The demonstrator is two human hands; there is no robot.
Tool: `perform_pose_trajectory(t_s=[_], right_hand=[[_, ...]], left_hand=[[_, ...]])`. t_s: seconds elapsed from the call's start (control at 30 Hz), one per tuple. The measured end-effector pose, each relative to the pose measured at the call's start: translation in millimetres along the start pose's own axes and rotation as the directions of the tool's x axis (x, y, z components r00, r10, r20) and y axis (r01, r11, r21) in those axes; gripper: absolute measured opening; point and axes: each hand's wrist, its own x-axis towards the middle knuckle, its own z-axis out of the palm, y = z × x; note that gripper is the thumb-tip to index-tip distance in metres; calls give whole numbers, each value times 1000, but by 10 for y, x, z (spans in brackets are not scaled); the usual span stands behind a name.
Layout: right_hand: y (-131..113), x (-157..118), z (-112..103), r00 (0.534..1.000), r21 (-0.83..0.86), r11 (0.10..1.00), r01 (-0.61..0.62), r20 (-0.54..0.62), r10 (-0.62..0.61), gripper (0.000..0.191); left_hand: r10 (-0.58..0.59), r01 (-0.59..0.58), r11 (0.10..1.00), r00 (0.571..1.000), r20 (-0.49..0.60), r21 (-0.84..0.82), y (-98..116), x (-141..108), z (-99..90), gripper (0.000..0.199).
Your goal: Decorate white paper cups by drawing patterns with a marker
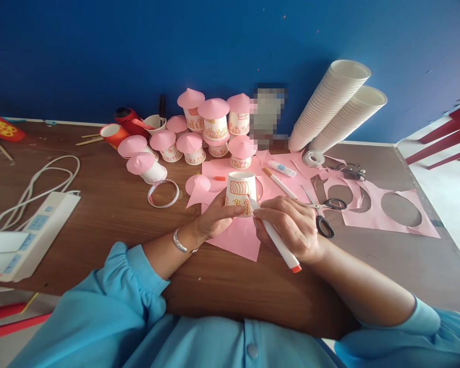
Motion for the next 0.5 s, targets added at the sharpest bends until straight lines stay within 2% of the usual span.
perform_pose_trajectory(t_s=[0.5], right_hand=[[5, -16, 5, 1000, 7, 1000, 4, 7, -4, 23]], left_hand=[[3, -3, 1000, 1000, 16, 15, 8, -1, 9, 32]])
